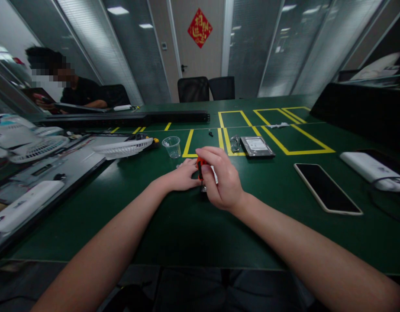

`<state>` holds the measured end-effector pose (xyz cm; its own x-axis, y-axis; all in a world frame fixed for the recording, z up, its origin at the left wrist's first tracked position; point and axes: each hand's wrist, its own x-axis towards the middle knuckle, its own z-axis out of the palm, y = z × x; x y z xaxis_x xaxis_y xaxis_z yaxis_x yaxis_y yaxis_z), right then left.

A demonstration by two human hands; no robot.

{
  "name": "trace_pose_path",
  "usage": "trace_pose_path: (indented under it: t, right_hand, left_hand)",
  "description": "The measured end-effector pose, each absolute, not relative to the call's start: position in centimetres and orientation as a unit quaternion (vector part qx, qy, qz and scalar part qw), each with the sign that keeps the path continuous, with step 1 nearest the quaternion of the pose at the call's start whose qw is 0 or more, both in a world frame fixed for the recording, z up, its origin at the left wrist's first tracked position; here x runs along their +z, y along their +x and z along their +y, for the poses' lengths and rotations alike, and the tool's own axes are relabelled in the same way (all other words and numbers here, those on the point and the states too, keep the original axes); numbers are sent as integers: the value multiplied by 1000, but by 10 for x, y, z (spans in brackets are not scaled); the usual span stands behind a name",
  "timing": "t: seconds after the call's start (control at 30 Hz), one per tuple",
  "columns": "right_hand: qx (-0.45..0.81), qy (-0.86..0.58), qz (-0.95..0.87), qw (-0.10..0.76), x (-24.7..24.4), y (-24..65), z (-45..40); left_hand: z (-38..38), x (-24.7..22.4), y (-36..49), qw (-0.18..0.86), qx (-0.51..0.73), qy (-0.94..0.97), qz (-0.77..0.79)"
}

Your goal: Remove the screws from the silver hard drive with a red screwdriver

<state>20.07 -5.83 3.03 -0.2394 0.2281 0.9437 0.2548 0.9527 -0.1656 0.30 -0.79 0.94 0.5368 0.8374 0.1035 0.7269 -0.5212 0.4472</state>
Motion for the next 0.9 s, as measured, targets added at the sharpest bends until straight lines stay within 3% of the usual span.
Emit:
trace_pose_path:
  t: [0.9]
  right_hand:
    - [-5,-129,-775,619,31,198,-57]
  left_hand:
    - [-7,9,2,169,115,870,450]
